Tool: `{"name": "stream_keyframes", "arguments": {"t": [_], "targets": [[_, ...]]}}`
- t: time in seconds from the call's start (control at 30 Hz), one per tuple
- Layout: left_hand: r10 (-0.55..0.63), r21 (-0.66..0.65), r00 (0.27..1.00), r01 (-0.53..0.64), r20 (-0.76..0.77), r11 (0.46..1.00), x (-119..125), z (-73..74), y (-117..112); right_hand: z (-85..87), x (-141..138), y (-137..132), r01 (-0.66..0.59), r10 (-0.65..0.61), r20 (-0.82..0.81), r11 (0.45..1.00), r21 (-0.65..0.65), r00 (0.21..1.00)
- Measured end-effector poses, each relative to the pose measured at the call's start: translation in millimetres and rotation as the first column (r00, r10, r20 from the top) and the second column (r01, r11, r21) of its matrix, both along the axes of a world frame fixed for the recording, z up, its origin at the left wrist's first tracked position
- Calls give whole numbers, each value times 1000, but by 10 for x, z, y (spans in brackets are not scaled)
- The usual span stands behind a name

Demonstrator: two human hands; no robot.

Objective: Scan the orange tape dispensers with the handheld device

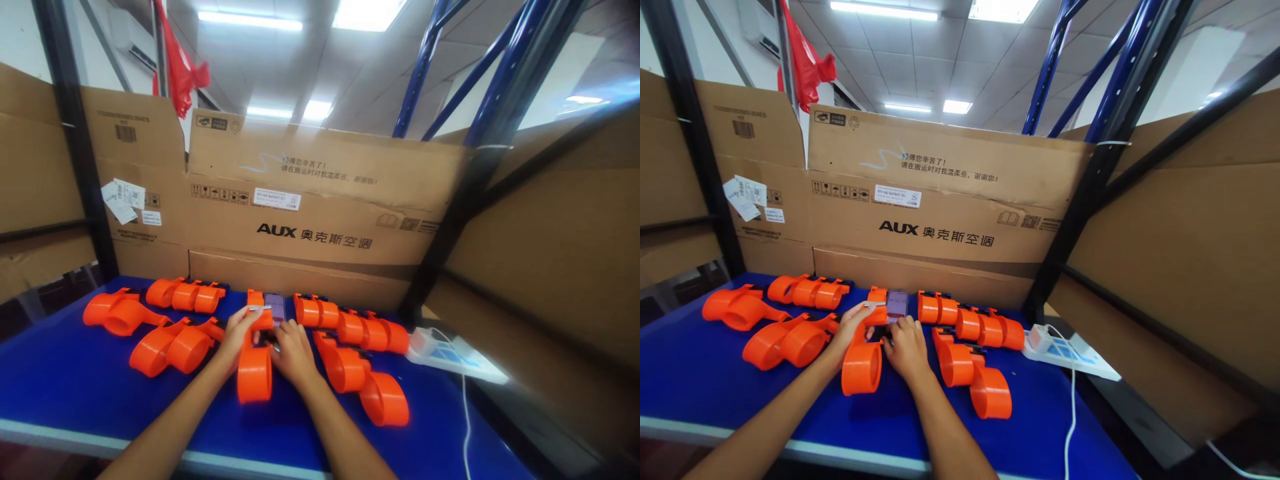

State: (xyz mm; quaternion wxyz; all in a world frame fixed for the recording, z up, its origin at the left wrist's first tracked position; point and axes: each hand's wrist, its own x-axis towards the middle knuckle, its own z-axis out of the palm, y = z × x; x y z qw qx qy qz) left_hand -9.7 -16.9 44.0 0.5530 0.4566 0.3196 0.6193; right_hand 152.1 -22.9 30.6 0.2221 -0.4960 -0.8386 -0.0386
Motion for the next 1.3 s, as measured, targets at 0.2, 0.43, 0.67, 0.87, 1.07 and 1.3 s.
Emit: {"name": "stream_keyframes", "arguments": {"t": [0.2,0.43,0.67,0.87,1.07,1.3], "targets": [[-9,11,999,9,-39,1000,-8,-18,23,-22,25,-26,-21,21,2,1000,-2,1000],[1,16,999,0,-41,1000,-7,-69,70,28,146,-114,-57,55,-48,997,-58,997],[-7,6,999,8,-31,1000,-15,-98,97,92,262,-163,-131,130,-9,986,-108,991],[-24,-14,998,23,-61,1000,-10,-113,100,94,313,-155,-113,112,-10,987,-118,994],[-47,-16,994,45,-98,999,1,-135,96,124,242,-208,-210,202,-96,974,-81,975],[-75,46,987,82,-139,996,27,-71,45,130,217,-199,-199,184,-192,978,-62,964]]}}
